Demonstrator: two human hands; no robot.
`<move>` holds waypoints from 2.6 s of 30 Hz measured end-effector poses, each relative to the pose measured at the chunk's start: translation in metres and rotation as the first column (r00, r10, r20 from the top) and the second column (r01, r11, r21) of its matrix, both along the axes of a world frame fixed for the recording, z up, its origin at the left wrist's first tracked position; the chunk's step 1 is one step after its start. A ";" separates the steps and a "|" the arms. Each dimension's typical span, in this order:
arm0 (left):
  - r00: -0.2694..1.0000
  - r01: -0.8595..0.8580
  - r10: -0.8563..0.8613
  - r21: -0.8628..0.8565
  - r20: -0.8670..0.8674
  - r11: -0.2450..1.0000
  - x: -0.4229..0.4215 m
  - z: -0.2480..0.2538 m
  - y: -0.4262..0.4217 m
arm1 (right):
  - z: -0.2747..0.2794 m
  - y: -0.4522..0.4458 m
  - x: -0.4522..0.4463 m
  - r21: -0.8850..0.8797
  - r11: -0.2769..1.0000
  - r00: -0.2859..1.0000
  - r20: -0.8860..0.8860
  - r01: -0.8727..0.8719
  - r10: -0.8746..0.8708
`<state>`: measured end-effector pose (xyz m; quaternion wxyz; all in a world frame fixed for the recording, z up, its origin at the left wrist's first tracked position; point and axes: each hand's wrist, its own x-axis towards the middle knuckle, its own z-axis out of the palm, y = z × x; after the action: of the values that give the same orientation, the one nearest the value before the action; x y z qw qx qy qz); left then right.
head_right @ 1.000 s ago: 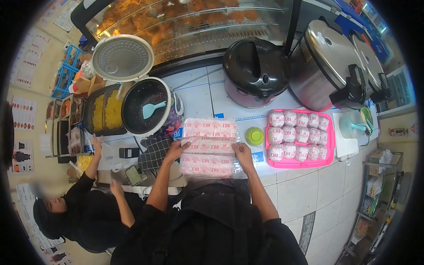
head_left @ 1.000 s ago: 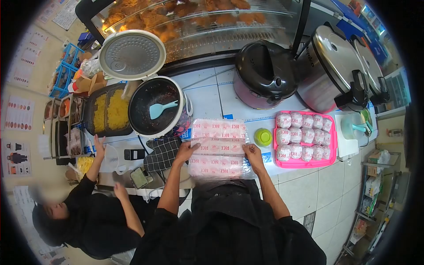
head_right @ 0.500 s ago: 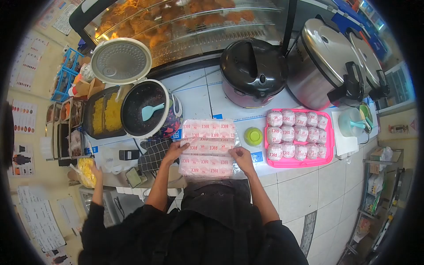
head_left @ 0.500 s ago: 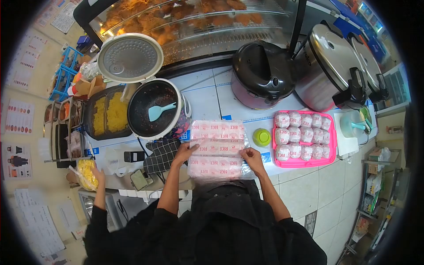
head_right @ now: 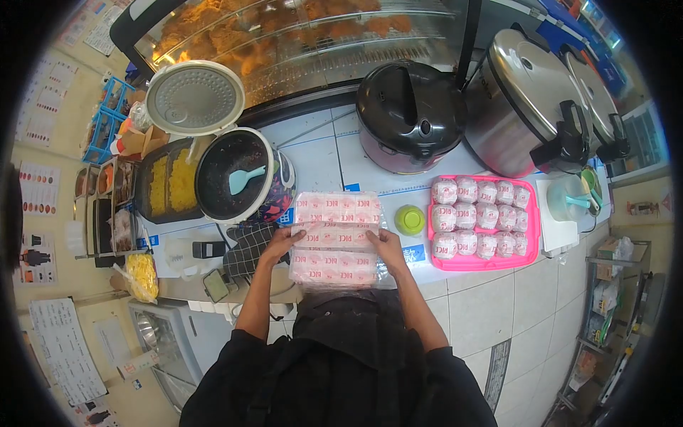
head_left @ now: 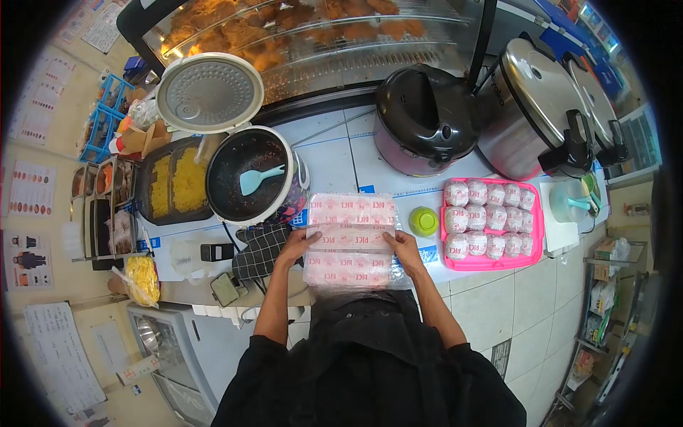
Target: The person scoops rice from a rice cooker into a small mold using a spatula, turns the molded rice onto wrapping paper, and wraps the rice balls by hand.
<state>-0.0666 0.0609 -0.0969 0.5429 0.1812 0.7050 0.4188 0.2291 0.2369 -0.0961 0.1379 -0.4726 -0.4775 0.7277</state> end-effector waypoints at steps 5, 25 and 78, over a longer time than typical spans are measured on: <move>1.000 -0.013 0.013 -0.008 0.006 1.000 0.000 -0.007 -0.003 | -0.015 0.006 0.008 0.039 0.997 0.998 0.010 -0.062 0.062; 0.987 -0.086 0.090 0.033 -0.133 0.996 0.010 -0.008 -0.005 | -0.016 0.001 0.006 0.166 0.984 0.997 0.060 -0.066 0.057; -0.061 0.732 -0.242 -0.208 -0.968 0.649 0.042 -0.011 0.010 | -0.016 -0.018 -0.021 0.760 0.048 0.732 0.605 -0.648 0.312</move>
<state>-0.0245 0.0710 -0.1081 0.0344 0.7490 0.6543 0.0982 0.2081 0.2185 -0.1124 0.0695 -0.1930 -0.9559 0.2101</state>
